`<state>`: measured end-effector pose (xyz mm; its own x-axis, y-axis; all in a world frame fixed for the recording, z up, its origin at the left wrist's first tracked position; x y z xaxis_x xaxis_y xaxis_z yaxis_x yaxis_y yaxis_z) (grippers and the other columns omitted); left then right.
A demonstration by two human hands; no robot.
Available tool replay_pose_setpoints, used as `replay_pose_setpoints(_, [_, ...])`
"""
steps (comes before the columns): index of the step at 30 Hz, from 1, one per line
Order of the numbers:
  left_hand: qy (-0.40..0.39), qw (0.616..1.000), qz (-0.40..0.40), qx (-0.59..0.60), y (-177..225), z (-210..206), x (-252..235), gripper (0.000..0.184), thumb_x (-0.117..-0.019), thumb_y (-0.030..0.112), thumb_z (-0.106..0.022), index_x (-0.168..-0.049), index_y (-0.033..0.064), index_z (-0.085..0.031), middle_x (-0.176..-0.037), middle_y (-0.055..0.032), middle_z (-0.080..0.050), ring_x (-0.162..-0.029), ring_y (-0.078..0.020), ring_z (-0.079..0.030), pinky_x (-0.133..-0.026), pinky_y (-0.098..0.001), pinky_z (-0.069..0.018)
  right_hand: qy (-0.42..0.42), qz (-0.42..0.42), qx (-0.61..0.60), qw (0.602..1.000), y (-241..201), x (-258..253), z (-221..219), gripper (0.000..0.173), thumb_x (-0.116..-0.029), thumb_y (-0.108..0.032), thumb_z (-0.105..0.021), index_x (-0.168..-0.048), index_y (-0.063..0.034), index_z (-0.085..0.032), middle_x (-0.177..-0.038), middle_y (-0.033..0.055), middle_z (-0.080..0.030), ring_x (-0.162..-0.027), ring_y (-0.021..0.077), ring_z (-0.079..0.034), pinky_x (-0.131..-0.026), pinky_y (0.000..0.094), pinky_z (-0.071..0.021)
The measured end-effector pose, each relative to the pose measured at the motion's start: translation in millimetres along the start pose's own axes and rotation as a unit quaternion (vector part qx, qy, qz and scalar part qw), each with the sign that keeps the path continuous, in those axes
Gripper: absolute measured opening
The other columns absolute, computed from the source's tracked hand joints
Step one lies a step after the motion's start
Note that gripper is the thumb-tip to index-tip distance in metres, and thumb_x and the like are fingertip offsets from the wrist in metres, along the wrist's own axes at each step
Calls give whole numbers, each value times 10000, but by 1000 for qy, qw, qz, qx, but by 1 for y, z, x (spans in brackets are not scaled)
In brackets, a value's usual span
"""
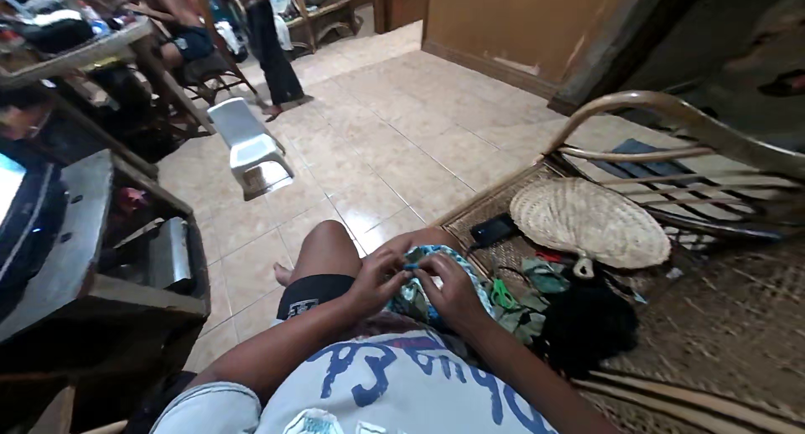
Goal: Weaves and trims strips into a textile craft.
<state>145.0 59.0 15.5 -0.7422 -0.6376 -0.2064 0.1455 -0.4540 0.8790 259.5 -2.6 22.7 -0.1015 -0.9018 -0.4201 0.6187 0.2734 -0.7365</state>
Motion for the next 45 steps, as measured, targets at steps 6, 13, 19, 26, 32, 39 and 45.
replay_pose_setpoints(6, [35,997,62,-15,-16,10,6,279,-1023,134,-488,-1140,-82,-619,-1077,-156,-634,-983,-155,-634,-893,-333,-543,-33,-166,-134,976,71,-7,49,245,-1000,-111,-633,-1185,48,-657,-1087,148,-695,-951,171,-676,-881,358,-563])
replay_pose_setpoints(13, [230,968,46,95,-30,66,17,274,-1021,188,-433,-1192,-4,-529,-1108,6,-606,-1047,-41,-593,-975,-293,-499,271,-339,-28,900,202,70,227,313,-1022,-167,-608,-1261,35,-628,-1195,213,-655,-974,242,-668,-883,446,-560])
replay_pose_setpoints(19, [231,963,40,136,-35,60,11,175,-1019,182,-379,-1123,125,-507,-1069,79,-637,-1018,-37,-612,-954,-284,-497,98,-427,84,895,265,104,195,232,-952,-85,-712,-1115,80,-712,-1158,309,-676,-1137,469,-630,-1022,664,-444])
replay_pose_setpoints(26, [226,963,47,143,-36,52,6,175,-1014,151,-359,-1124,129,-493,-1048,83,-636,-993,-41,-624,-927,-271,-514,-161,-367,117,909,282,84,62,166,-935,-101,-726,-1071,-15,-769,-1118,244,-715,-1109,445,-657,-994,677,-462])
replay_pose_setpoints(32, [233,961,61,136,-35,52,4,171,-1036,163,-392,-1159,95,-491,-1075,66,-624,-1016,-34,-616,-953,-266,-506,-129,-431,202,870,280,86,22,352,-930,-158,-719,-1252,-21,-682,-1270,288,-621,-1173,475,-613,-930,657,-505])
replay_pose_setpoints(39, [235,959,85,134,-36,50,3,190,-1031,154,-415,-1166,46,-494,-1030,33,-597,-965,-32,-608,-922,-269,-512,42,-399,-124,908,252,66,83,208,-1003,-94,-634,-1121,78,-645,-1063,206,-666,-965,271,-647,-905,463,-533])
replay_pose_setpoints(45, [185,967,92,147,-38,41,-2,245,-1037,130,-469,-1218,-36,-470,-953,-30,-635,-840,-87,-666,-814,-297,-585,98,-171,-403,894,129,7,140,153,-996,-81,-482,-984,-161,-612,-801,-47,-699,-692,60,-682,-674,242,-602])
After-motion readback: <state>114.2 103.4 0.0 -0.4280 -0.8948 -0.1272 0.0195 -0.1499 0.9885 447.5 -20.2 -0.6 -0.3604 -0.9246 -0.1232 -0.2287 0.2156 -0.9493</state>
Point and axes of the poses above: each hand's wrist, its own x-axis away from the middle knuckle, its own z-axis out of the back of the hand, y = z × x, the point moved 9 cm from there along -x, towards the middle knuckle
